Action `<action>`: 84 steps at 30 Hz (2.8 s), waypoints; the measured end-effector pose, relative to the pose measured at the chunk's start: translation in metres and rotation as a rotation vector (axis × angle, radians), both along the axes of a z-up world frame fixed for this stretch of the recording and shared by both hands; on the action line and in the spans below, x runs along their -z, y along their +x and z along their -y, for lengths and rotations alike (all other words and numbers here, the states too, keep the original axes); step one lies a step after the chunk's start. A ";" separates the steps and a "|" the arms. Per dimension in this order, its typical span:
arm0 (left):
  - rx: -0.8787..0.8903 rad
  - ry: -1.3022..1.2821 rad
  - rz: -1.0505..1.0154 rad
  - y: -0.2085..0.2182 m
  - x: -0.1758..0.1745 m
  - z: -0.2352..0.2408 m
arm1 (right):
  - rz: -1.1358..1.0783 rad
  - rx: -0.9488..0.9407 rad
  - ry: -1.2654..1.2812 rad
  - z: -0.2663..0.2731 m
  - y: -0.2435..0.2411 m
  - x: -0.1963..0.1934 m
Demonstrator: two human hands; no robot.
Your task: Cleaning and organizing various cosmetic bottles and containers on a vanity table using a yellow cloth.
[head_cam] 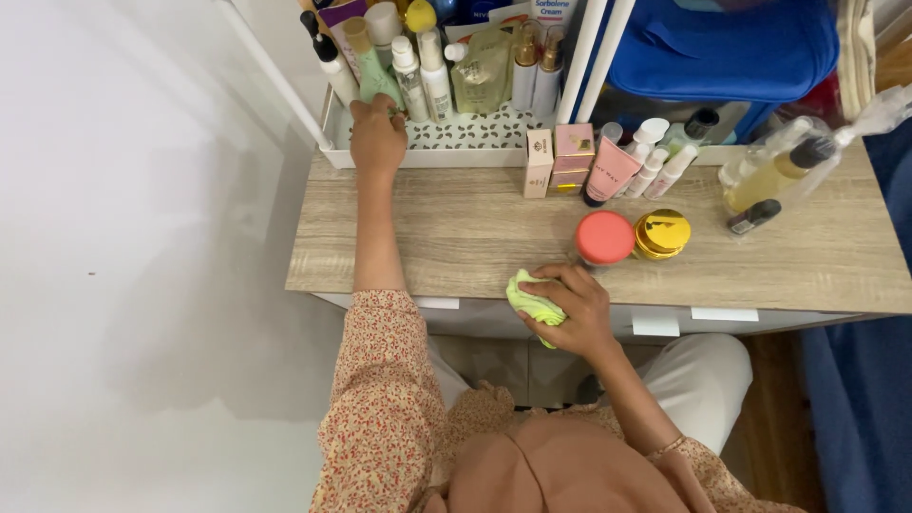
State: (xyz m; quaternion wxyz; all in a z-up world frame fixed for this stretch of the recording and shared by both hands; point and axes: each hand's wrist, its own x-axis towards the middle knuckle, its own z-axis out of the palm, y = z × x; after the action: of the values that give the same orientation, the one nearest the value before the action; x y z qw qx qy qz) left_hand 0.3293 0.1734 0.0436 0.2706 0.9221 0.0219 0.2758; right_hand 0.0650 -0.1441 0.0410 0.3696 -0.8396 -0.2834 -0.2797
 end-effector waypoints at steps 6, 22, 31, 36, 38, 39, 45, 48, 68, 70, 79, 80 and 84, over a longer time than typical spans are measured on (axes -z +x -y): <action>-0.018 0.126 0.076 0.002 0.007 0.007 | 0.020 0.016 -0.010 0.001 0.001 0.006; 0.336 -0.065 0.360 -0.145 -0.049 0.111 | 0.210 0.169 -0.099 -0.004 -0.021 0.002; 0.662 -0.291 0.252 -0.224 -0.052 0.187 | 0.078 0.038 -0.009 0.063 -0.047 0.041; 0.760 -0.155 0.221 -0.200 -0.073 0.215 | 0.103 0.517 0.157 0.133 -0.062 0.025; 0.766 -0.089 0.260 -0.183 -0.086 0.239 | 0.084 0.612 0.038 0.141 -0.059 0.006; 0.768 -0.018 0.301 -0.175 -0.093 0.251 | 0.066 0.701 -0.078 0.146 -0.057 -0.004; 0.609 0.259 0.435 -0.092 -0.073 0.335 | 0.066 0.736 -0.164 0.138 -0.033 0.002; 0.534 0.419 0.438 -0.078 -0.064 0.354 | 0.045 0.703 -0.052 0.144 -0.032 0.011; 0.926 -0.283 0.442 -0.184 -0.109 0.310 | 0.109 0.627 0.088 0.150 -0.041 0.020; 0.924 -0.370 0.450 -0.202 -0.103 0.288 | 0.108 0.624 0.115 0.148 -0.049 0.025; 0.781 -1.448 0.107 -0.249 0.017 0.229 | 0.065 0.057 0.580 0.081 -0.092 0.045; 0.693 -1.497 0.167 -0.257 0.022 0.227 | 0.031 0.026 0.602 0.073 -0.094 0.047; 0.693 -1.752 0.225 -0.296 0.000 0.226 | -0.133 -0.096 0.712 0.048 -0.103 0.057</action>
State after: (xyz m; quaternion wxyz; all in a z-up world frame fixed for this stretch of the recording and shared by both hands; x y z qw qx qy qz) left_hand 0.0334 -0.0529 0.0431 0.9336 0.3142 -0.0801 0.1527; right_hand -0.0376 -0.1926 -0.0158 0.6690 -0.6604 -0.1828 -0.2880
